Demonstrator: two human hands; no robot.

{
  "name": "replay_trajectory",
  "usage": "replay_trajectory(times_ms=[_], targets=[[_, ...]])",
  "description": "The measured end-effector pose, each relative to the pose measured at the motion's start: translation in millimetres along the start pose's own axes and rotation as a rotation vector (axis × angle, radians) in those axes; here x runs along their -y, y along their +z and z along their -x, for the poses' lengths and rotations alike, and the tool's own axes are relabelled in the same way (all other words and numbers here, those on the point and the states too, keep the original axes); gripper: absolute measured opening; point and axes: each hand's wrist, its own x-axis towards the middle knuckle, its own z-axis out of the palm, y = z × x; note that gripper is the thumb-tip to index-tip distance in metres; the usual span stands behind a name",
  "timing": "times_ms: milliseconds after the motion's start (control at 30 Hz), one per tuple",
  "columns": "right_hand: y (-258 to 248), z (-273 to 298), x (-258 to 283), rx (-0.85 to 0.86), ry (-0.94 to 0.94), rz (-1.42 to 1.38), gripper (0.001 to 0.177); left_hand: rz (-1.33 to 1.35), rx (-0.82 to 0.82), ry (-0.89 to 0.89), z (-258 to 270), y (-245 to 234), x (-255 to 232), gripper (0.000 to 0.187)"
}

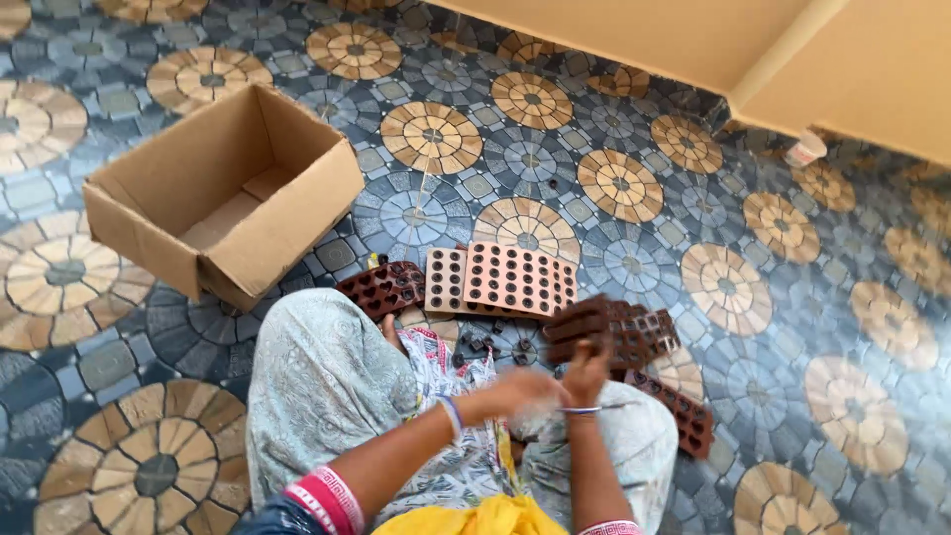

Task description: The person sits on the floor and assembles small dark circular pieces into the cavities of brown plastic molds. They handle multiple molds, placing pieces one by one into the slots.

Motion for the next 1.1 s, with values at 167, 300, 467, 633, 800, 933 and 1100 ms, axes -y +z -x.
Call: replay_trajectory(times_ms=[167, 300, 467, 633, 800, 933, 1100], targets=[[35, 80, 93, 0.750, 0.062, -0.026, 0.066, 1.241, -0.641, -0.352, 86, -65, 56, 0.070], [25, 74, 163, 0.656, -0.915, 0.082, 0.052, 1.374, -0.578, 0.001, 124, -64, 42, 0.073], [-5, 57, 209, 0.709, -0.775, -0.139, 0.072, 1.114, -0.730, 0.038, 137, -57, -8, 0.043], [0, 73, 215, 0.595, -0.507, -0.109, 0.042, 1.163, -0.790, -0.018, 118, -46, -14, 0.037], [30, 71, 203, 0.566, -0.192, -0.138, 0.030, 1.044, -0.998, -0.115, 111, -37, 13, 0.028], [35, 69, 200, 0.534, -0.196, -0.208, 0.028, 1.018, -1.040, -0.121, 109, -36, 38, 0.023], [34, 70, 201, 0.564, -0.058, -0.244, 0.031, 0.857, -1.057, -0.101, 111, -35, 55, 0.017]])
